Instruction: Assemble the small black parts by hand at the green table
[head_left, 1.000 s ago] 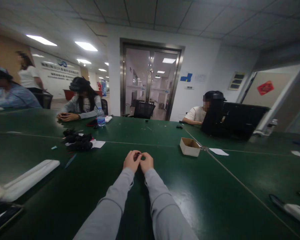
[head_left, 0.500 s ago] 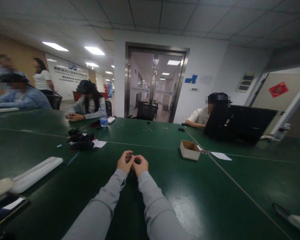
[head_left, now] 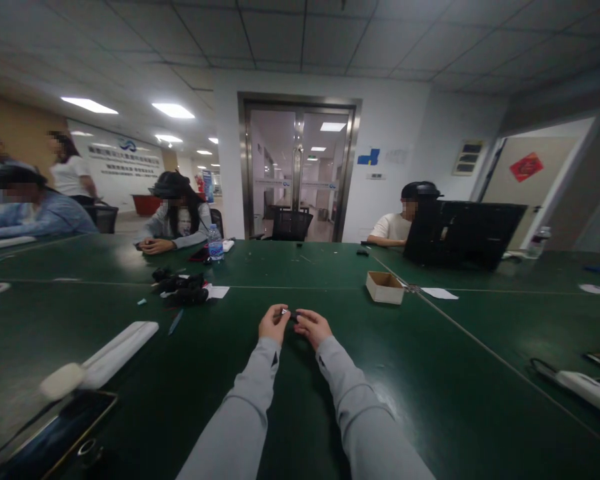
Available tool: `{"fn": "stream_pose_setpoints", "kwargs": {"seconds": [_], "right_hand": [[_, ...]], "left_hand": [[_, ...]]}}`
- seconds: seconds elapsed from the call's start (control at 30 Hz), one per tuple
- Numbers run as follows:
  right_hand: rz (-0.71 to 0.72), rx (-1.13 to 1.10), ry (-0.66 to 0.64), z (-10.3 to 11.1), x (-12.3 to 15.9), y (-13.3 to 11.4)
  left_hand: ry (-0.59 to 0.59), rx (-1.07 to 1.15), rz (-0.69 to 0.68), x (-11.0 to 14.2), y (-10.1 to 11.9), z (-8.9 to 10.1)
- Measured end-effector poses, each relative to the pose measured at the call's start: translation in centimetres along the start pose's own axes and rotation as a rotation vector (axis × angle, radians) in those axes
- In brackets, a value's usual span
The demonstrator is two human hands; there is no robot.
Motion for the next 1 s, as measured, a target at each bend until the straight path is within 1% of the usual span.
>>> {"fn": "stream_pose_setpoints", "kwargs": {"seconds": [0.07,0.17,0.47,0.67,0.87,1.0], "right_hand": [[0.024,-0.004,0.031,0.3,0.1,-0.2],[0.035,-0.001,0.062,0.6,0.1,-0.3],[0.011,-0.001,0.088,0.9,-0.4,0.2],[0.045,0.008,0.083,1.0,-0.6,0.2],[0.099,0.05,0.134,1.3,-0.5,0.3],[0.123,0.042,0.086,1.2,0.1,0.2]], "left_hand": [[-0.031,0.036,0.002,0.1,0.2,-0.1],[-0.048,0.059,0.02,0.3,0.2,-0.2],[-0.1,0.083,-0.019,0.5,0.2,-0.4],[-0.114,0.016,0.0,0.4,0.0,-0.3],[-0.108,-0.008,0.027,0.2,-0.9,0.0],[-0.083,-0.029,0.0,0.7,-1.1,0.4]]}}
Point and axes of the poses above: each hand's wrist, its own x-axis away from the middle knuckle, its own z-axis out of the back of the hand, y = z × x, the point moved 6 cm from there along -x, towards the middle knuckle, and after that the axes turned 12 degrees about y, right-handed, at the moved point
